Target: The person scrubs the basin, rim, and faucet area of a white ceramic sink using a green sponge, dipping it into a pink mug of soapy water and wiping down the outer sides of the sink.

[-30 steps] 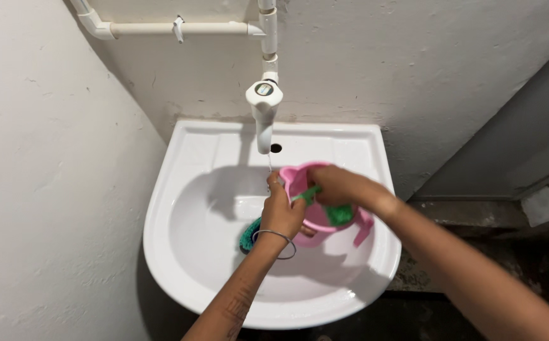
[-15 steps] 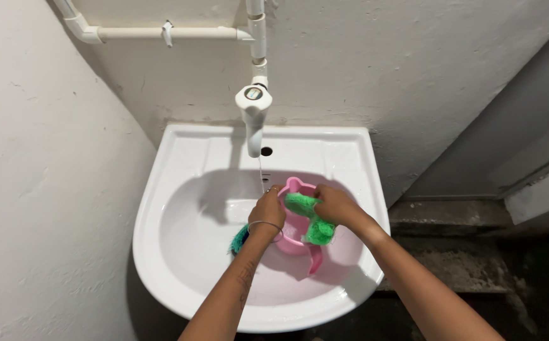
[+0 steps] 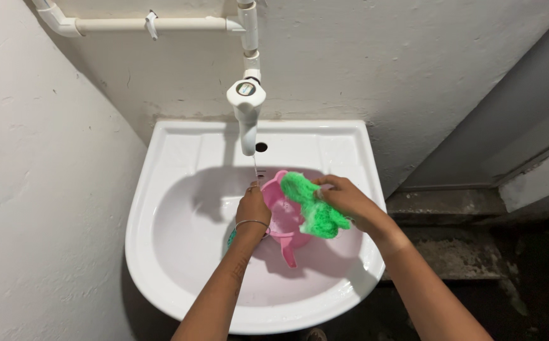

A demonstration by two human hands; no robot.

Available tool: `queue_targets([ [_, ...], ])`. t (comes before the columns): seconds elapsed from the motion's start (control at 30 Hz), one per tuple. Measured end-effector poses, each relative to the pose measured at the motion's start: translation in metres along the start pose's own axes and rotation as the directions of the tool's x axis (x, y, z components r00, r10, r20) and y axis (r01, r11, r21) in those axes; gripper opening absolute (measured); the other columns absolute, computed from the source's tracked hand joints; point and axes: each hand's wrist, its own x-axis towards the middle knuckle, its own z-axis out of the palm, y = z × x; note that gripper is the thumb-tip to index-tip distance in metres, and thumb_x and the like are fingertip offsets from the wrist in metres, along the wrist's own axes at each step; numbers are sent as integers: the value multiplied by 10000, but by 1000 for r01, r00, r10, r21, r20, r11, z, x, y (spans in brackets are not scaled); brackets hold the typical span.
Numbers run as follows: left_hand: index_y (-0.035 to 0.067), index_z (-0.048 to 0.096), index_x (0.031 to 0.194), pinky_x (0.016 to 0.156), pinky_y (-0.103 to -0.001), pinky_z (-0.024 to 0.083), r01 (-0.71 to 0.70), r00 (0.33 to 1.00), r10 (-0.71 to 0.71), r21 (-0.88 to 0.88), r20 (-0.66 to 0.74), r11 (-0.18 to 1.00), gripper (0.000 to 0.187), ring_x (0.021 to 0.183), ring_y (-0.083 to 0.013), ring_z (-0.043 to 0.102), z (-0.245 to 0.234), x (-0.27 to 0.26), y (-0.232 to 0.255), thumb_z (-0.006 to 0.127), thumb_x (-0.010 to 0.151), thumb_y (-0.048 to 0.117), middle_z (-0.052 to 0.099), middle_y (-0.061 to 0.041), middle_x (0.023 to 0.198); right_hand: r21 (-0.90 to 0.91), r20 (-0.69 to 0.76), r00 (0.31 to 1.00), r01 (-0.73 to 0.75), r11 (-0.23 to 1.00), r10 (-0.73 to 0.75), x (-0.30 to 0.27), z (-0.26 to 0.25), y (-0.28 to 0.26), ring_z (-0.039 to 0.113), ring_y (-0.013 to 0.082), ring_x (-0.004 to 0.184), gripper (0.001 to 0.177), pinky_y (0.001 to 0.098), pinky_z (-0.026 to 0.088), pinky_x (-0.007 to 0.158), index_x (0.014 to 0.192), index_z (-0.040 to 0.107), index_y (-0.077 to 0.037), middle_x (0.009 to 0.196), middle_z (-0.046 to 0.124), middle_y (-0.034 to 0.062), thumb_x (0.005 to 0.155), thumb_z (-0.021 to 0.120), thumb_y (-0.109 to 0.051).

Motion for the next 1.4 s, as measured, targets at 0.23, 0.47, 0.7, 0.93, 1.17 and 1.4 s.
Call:
queue_targets([
  [0.23,20,494,1363,1018,-515,515,149,989,-148,-157,14,976,468,1200,-429,589,-6,-15,0,555,902,77,567,-243,1333,98,27,999,35,995,-38,-6,7,6,697,237,1050,436,334,576,863,1352,616,-20,1186,714,188,951,551,-176],
  [0.47,-82,146,1556,1153,-609,239,-96,962,53,-149,-267,984,888,1428,-479,247,-35,-108,69,623,828,95,195,-318,1532,-66,-305,951,-62,996,39,-47,-36,-12,696,215,1011,482,400,536,816,1407,636,-275,1151,735,141,928,587,-294],
  [0.7,-75,241,1560,1181,-567,303,-487,777,572,-325,262,811,851,1503,-493,233,-13,-165,102,683,911,252,227,-320,1620,-868,-321,746,14,496,-583,-45,-16,48,558,312,918,562,501,458,846,1463,593,-164,1008,549,164,938,634,-358],
  [0.93,-15,62,1612,1202,-603,207,-420,632,408,-151,659,895,1162,1510,-519,104,-8,-177,85,792,808,396,72,-339,1638,-896,-416,698,-204,395,-583,-55,15,75,481,382,1149,518,556,330,962,1436,561,-43,1152,543,248,972,526,-268],
  [1.17,39,85,1634,1171,-547,318,-475,612,374,-55,697,878,1157,1505,-429,255,-8,-185,56,793,773,347,207,-255,1657,-840,-193,770,190,507,-609,28,-45,62,327,368,1509,442,575,298,1181,1442,518,32,1611,406,182,1045,458,-153],
  [1.4,131,140,1624,1171,-604,295,-416,561,293,-41,774,908,1099,1502,-382,276,-12,-180,58,788,746,270,212,-186,1673,-940,-300,748,-126,318,-592,-37,22,105,255,398,1510,749,733,231,1101,1568,376,-65,1615,334,214,859,542,-244],
])
